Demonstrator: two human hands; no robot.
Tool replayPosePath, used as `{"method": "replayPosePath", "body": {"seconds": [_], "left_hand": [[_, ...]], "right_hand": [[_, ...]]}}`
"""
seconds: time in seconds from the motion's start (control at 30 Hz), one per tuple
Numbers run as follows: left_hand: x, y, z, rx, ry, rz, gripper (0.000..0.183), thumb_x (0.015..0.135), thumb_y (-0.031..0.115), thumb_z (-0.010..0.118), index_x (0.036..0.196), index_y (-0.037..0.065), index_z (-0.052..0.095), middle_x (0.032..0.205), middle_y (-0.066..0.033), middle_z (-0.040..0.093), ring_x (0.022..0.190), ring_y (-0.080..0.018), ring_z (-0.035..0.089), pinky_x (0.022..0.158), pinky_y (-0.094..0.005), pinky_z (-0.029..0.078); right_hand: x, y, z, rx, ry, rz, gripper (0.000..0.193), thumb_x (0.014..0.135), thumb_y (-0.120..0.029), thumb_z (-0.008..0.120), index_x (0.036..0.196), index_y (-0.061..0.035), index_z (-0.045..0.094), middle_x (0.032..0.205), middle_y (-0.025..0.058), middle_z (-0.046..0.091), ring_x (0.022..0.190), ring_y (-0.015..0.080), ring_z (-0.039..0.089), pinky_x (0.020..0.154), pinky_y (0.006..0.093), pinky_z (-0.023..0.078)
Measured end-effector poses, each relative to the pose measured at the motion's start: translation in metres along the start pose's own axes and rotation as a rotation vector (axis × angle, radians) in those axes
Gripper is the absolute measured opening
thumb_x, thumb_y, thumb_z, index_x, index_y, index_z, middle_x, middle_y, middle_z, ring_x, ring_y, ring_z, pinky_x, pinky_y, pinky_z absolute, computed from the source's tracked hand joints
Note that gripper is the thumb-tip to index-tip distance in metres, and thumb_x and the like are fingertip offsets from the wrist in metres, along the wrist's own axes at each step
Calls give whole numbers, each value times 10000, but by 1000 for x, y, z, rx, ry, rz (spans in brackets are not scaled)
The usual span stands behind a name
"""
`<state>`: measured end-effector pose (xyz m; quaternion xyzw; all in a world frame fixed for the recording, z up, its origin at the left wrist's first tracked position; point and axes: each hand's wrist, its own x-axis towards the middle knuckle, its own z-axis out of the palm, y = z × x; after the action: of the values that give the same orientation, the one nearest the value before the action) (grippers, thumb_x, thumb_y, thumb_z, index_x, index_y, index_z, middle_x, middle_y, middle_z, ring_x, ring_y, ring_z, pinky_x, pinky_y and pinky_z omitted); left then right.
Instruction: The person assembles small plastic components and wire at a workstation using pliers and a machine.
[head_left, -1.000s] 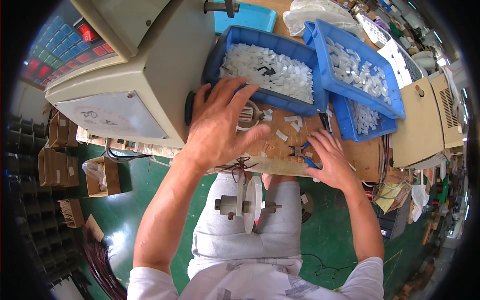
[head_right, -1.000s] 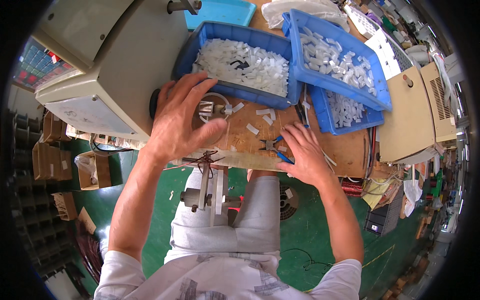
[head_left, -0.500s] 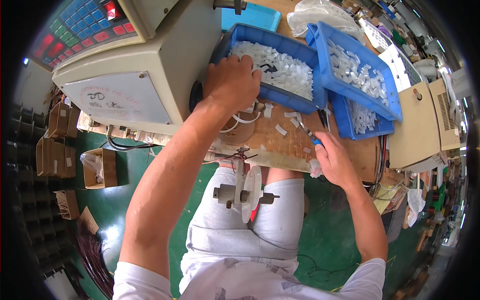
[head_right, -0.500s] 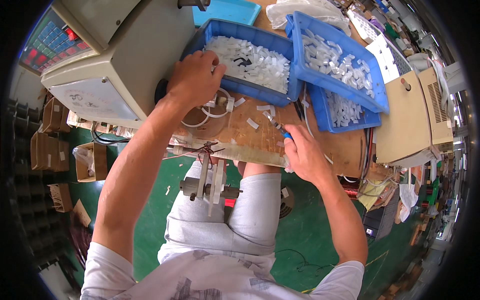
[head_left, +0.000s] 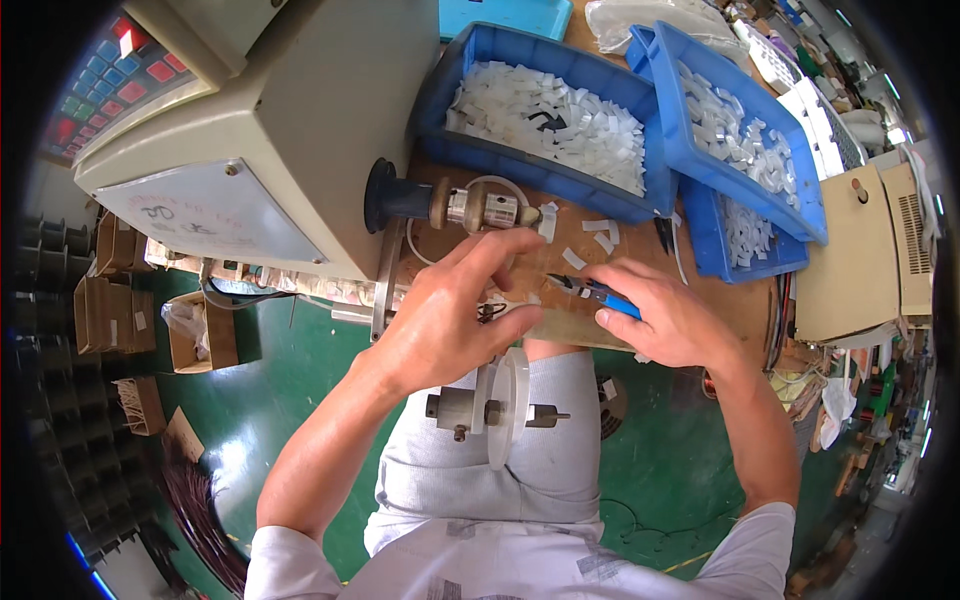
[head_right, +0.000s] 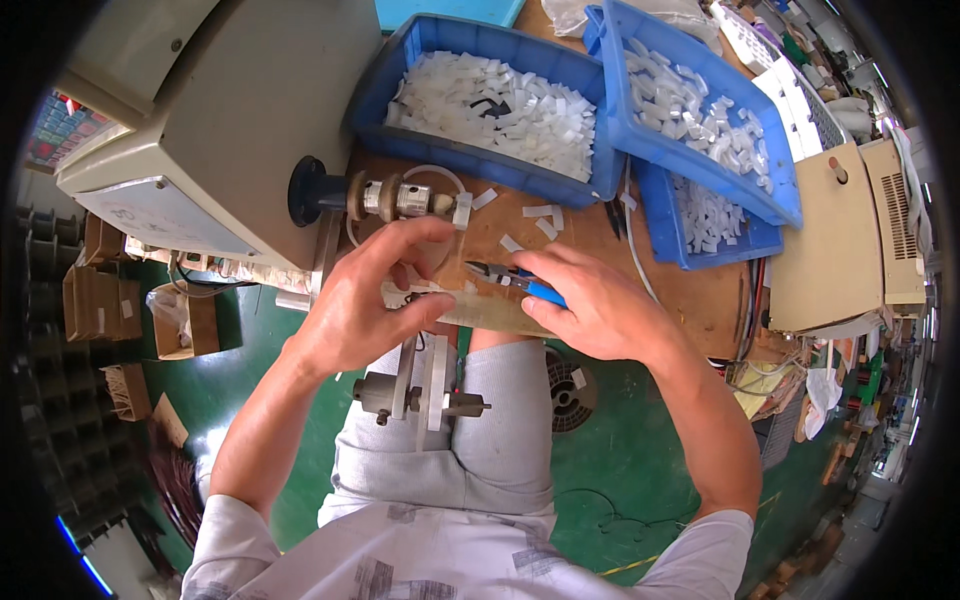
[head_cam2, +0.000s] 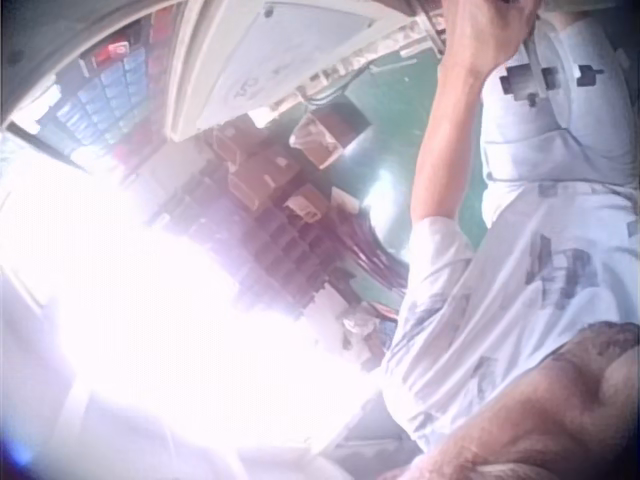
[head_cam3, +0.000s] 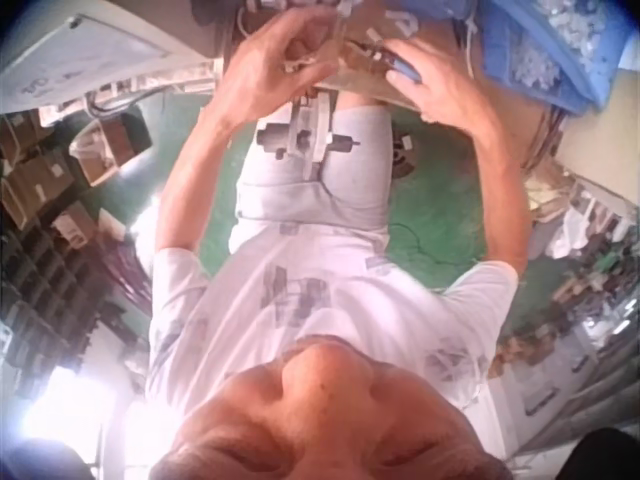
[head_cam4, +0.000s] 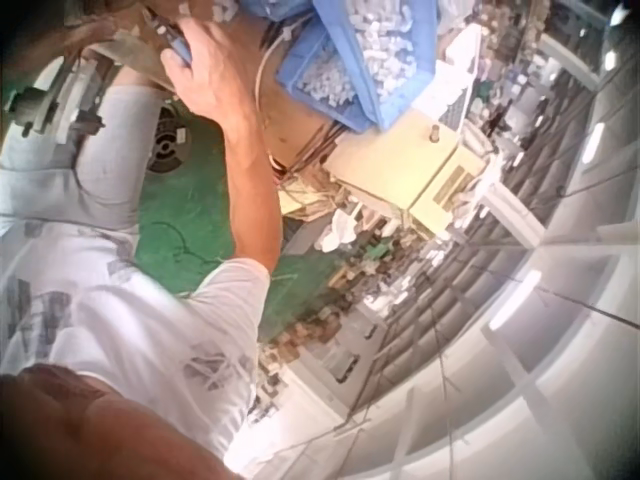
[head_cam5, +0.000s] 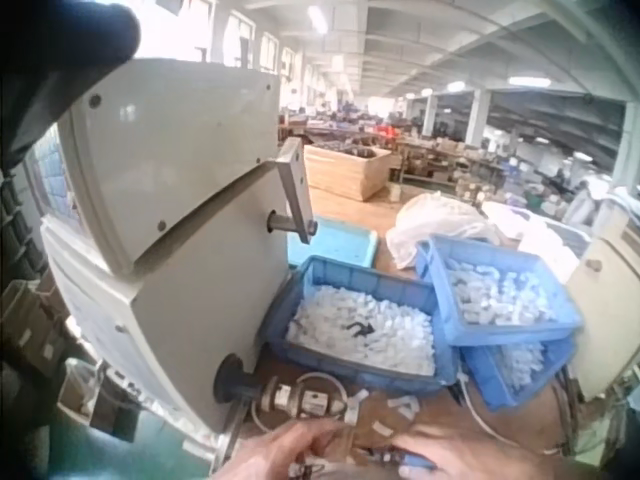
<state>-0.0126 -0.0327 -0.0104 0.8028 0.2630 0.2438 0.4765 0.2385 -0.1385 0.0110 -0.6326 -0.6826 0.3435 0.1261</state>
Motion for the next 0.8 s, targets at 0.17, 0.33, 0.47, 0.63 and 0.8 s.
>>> {"method": "replayPosePath", "body": {"seconds": [0.17, 0.33, 0.47, 0.63, 0.8], "left_hand": [[8, -8, 5, -254, -120, -158, 482, 875, -40, 692, 1339, 12, 575, 1161, -75, 623, 940, -124, 656, 738, -300, 620], [10, -12, 7, -276, -131, -118, 447, 890, -67, 646, 1328, -25, 566, 1200, -89, 581, 944, -128, 661, 737, -291, 669], [9, -11, 7, -296, -116, -113, 439, 895, -73, 630, 1327, -26, 569, 1193, -85, 582, 942, -127, 658, 731, -291, 668], [9, -17, 10, -118, -86, 56, 438, 873, -68, 639, 1305, -5, 604, 1160, -104, 606, 870, -153, 675, 686, -303, 638], [9, -25, 15, -9, -125, 32, 374, 882, -30, 642, 1254, 12, 646, 1153, -117, 617, 820, -176, 691, 670, -310, 626]], "right_hand": [[12, -6, -1, -15, -45, -34, 452, 959, -222, 638, 1353, -11, 568, 1203, 197, 621, 1107, 385, 618, 935, 456, 500], [14, -10, -2, -51, -3, -56, 333, 949, -247, 687, 1199, -32, 644, 1042, 183, 666, 971, 390, 654, 840, 461, 526], [12, -14, 2, -169, 57, -40, 314, 920, -280, 730, 1123, -48, 668, 985, 169, 675, 928, 382, 664, 792, 460, 531], [-1, 0, 6, -510, 61, -22, 350, 882, -321, 759, 1120, -74, 693, 1024, 138, 690, 943, 353, 667, 803, 439, 520], [5, 13, 19, -471, 344, -193, 399, 885, -322, 758, 1168, -49, 695, 1041, 148, 685, 942, 336, 664, 827, 418, 520]]}}
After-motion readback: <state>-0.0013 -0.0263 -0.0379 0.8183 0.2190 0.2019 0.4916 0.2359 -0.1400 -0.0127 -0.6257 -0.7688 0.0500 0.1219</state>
